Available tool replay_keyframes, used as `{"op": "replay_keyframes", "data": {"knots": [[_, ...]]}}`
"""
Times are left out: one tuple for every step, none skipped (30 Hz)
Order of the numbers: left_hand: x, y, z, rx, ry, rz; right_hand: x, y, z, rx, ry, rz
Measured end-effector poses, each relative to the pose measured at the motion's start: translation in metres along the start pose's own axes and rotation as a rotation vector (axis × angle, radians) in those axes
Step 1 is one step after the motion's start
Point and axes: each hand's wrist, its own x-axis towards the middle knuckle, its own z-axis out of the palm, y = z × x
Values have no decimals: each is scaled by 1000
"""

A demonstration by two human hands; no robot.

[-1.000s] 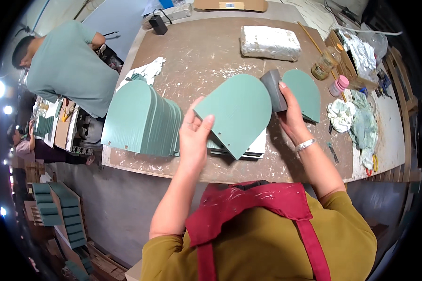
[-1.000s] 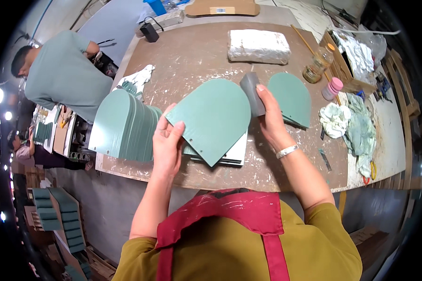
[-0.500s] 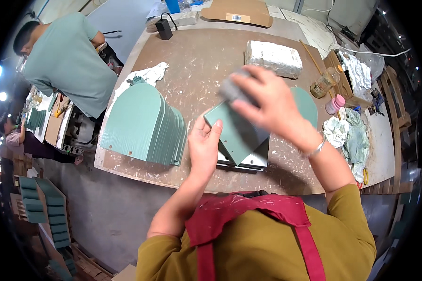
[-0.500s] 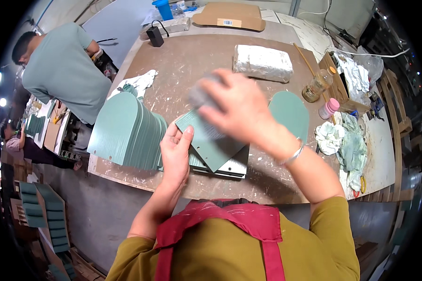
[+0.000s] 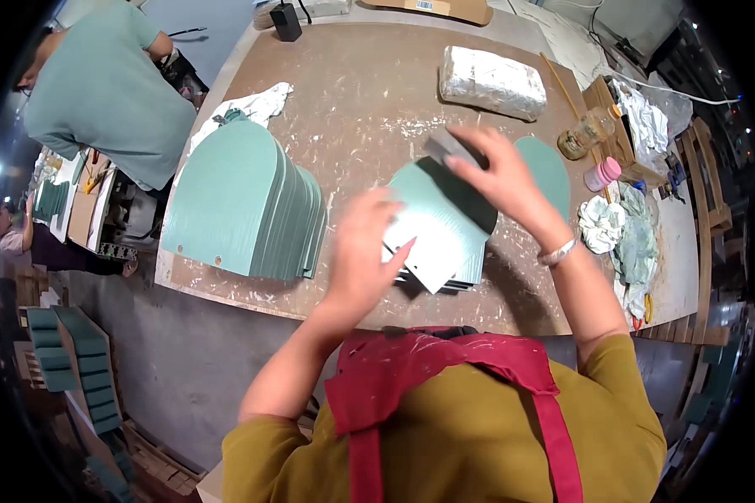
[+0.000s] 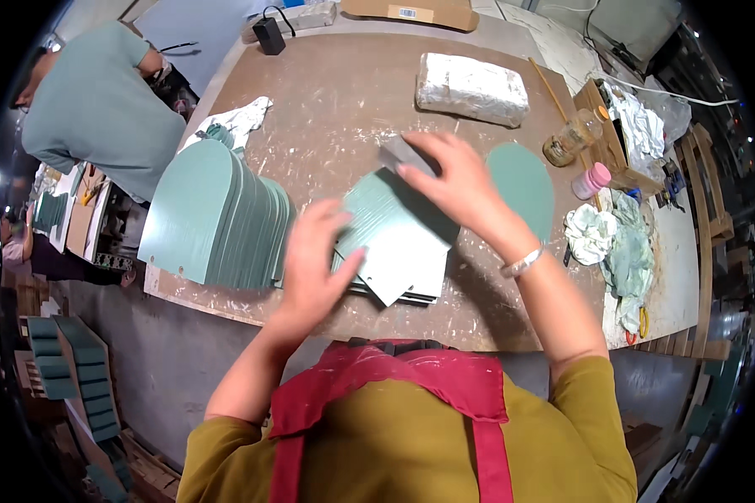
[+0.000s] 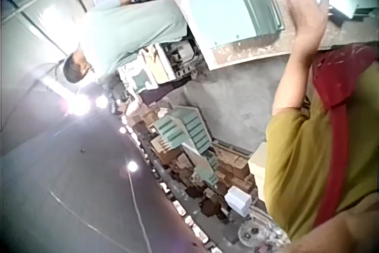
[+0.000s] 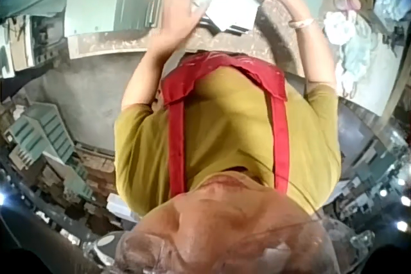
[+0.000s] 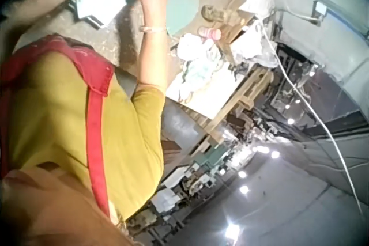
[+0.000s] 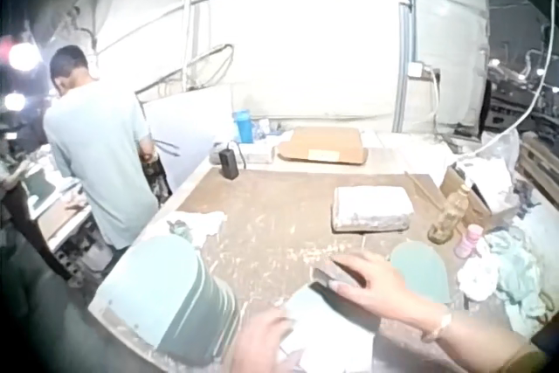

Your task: The person wipes a green wooden panel with a cloth and then sands the edges and surfaces of several panels one by one using a sanding block. Each panel is turned over and rotated to sand different sides before being placed into a new stack.

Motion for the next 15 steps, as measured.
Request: {"op": "replay_keyframes", "data": {"knots": [[-1,-2,7,-61,-231,215,10,-16,0,-51,41,-109],[0,-2,12,-123,-461,431,17,-42,1,-68,0,-184],[-4,4,15,-46,-496,460,21,-64,10,-147,-100,-265],[-7,12,18,23,-532,509,21,-81,17,-238,-186,-335],[-6,13,19,-3,-525,521,21,-82,29,-310,-363,-345],[-5,11,22,-134,-630,434,19,-78,41,-379,-541,-348],[-5,13,18,-56,-608,459,26,-66,42,-327,-456,-312],[-5,16,14,21,-583,484,34,-48,41,-377,-314,-193],[-6,17,16,21,-567,493,48,-33,28,-408,-316,-58],[-6,17,18,18,-565,496,57,-20,17,-436,-317,78],[-7,18,21,21,-553,496,56,-13,11,-513,-229,-48],[-7,16,23,25,-541,496,53,-24,16,-515,-227,-47],[-9,12,25,57,-526,478,44,-48,28,-486,-261,-189],[-11,15,24,65,-556,443,28,-62,32,-455,-284,-315],[-8,17,25,54,-568,439,15,-53,43,-444,-247,-396]]}}
